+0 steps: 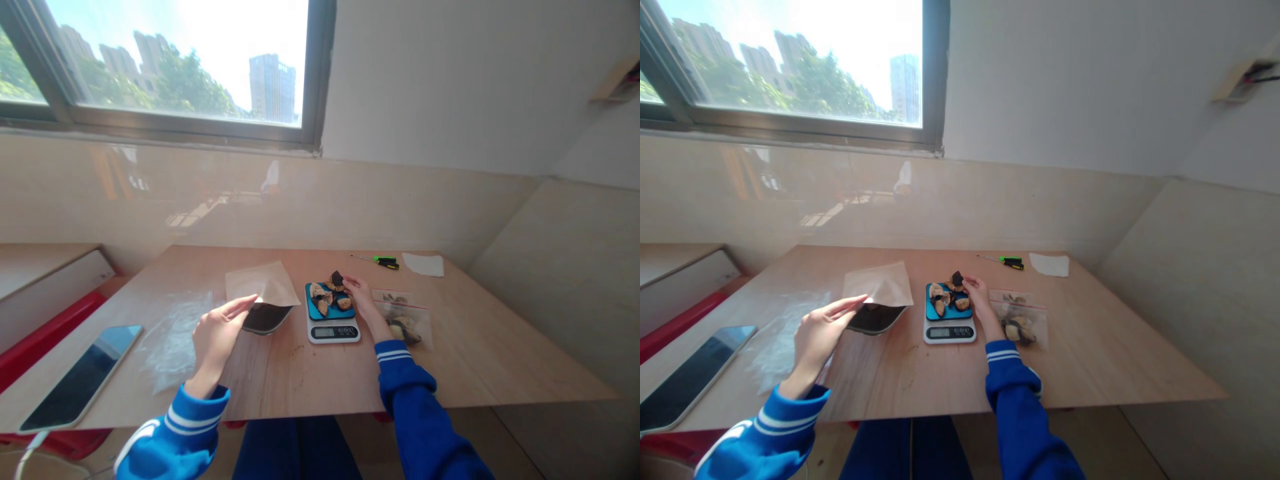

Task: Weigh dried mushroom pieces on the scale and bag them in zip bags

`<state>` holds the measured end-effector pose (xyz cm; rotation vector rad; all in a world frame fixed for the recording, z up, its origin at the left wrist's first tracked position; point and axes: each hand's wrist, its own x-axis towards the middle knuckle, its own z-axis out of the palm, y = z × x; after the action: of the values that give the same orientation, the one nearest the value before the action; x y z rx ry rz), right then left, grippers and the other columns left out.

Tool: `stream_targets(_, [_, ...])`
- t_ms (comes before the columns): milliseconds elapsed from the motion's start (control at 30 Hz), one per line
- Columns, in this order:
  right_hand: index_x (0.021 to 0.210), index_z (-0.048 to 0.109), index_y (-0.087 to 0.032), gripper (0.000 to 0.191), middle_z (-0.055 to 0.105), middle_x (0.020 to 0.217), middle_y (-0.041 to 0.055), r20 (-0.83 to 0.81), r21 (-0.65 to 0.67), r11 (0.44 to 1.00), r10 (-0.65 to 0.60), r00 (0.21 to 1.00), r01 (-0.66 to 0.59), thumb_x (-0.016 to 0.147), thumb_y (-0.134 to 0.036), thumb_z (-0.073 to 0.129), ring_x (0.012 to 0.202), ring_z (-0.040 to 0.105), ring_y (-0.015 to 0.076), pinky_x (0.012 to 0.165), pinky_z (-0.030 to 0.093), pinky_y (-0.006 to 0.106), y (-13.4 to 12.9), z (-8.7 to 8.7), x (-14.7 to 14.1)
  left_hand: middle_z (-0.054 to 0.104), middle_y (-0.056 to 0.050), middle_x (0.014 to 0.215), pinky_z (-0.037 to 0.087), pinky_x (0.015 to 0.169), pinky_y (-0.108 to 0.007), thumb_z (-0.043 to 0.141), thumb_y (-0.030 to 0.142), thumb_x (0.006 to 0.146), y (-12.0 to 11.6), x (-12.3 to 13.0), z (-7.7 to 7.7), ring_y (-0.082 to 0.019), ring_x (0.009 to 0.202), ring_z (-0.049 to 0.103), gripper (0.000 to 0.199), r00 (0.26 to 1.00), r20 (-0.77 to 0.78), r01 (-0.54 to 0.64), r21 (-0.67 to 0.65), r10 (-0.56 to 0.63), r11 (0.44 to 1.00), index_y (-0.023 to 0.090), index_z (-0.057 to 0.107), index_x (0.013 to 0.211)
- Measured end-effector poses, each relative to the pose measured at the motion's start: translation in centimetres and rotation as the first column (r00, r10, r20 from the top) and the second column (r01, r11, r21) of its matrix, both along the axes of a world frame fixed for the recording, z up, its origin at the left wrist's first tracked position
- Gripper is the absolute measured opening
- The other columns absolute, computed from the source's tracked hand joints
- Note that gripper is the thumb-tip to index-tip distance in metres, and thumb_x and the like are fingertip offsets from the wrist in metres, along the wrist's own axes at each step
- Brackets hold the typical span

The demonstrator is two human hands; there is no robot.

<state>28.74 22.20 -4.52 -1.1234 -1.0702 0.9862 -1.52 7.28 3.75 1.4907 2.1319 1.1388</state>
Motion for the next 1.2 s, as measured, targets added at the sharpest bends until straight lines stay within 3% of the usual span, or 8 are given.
stream_targets(200, [0.078,0.068,-0.019,0.026,0.073,0.087,0.0082,0.046,-0.004,1.0,0.028,0.999,-0.028,0.054,-0.025,0.077,0.084,0.067,0.0231,0.085,0.051,0.039,0.4,-0.2,0.7,0.075,0.013,0.097,0.051,0.074,-0.026,0.06,0.039,0.081,0.0,0.1,-0.1,-0.018,0.101,0.069,0.021,1.0,-0.021,0.014,0.004,-0.014,1.0,0.043,0.073,0.096])
stream_targets(500, [0.089,0.069,-0.019,0.034,0.074,0.094,0.0084,-0.034,-0.007,0.997,0.077,0.996,-0.078,0.056,-0.026,0.078,0.089,0.068,0.0229,0.084,0.052,0.037,-0.6,0.8,0.7,0.075,0.014,0.097,0.052,0.074,-0.025,0.06,0.036,0.082,0.1,0.1,-0.2,-0.018,0.1,0.069,0.02,0.998,-0.047,0.034,0.004,-0.034,0.999,0.042,0.073,0.096])
stream_targets(767, [0.087,0.07,-0.02,0.031,0.074,0.09,0.0044,-0.132,-0.011,0.999,0.036,0.991,-0.038,0.059,-0.029,0.078,0.081,0.067,0.0187,0.07,0.053,0.029,-1.9,2.8,1.2,0.076,0.011,0.097,0.051,0.073,-0.026,0.06,0.034,0.082,0.4,0.4,-0.2,-0.019,0.1,0.069,0.022,0.996,-0.091,0.024,-0.013,-0.025,1.0,0.041,0.074,0.098])
stream_targets(867, [0.09,0.069,-0.022,0.033,0.072,0.094,0.0016,-0.241,0.006,1.0,-0.003,0.971,0.004,0.059,-0.03,0.077,0.08,0.067,0.0153,0.068,0.052,0.026,-4.2,3.9,2.1,0.076,0.01,0.098,0.05,0.072,-0.027,0.06,0.035,0.082,0.6,0.5,-0.2,-0.021,0.101,0.068,0.022,0.992,-0.129,0.006,-0.032,-0.01,0.999,0.04,0.074,0.099])
stream_targets(967, [0.093,0.069,-0.023,0.035,0.071,0.089,0.0,-0.364,0.018,0.998,-0.053,0.93,0.064,0.059,-0.029,0.079,0.072,0.065,0.0132,0.063,0.053,0.024,-8.7,4.5,3.5,0.076,0.007,0.101,0.05,0.071,-0.03,0.059,0.04,0.083,1.0,0.4,-0.8,-0.024,0.1,0.069,0.023,0.985,-0.173,-0.003,-0.077,-0.01,0.997,0.04,0.073,0.1])
stream_targets(1100, [0.09,0.07,-0.022,0.032,0.069,0.087,-0.0012,-0.487,0.0,0.979,-0.179,0.855,0.205,0.061,-0.027,0.082,0.066,0.061,0.0094,0.061,0.052,0.021,-15.7,3.7,5.3,0.076,0.005,0.101,0.05,0.073,-0.03,0.056,0.046,0.084,1.7,0.6,-2.3,-0.024,0.098,0.069,0.026,0.984,-0.165,0.044,-0.117,-0.063,0.992,0.04,0.072,0.103])
stream_targets(1200, [0.092,0.07,-0.022,0.035,0.068,0.084,-0.002,-0.51,-0.049,0.951,-0.286,0.811,0.305,0.06,-0.026,0.083,0.065,0.061,0.0085,0.062,0.052,0.02,-19.2,2.8,6.6,0.077,0.004,0.098,0.05,0.075,-0.028,0.056,0.046,0.084,2.0,0.7,-3.4,-0.023,0.096,0.069,0.026,0.985,-0.132,0.093,-0.122,-0.109,0.988,0.039,0.073,0.102])
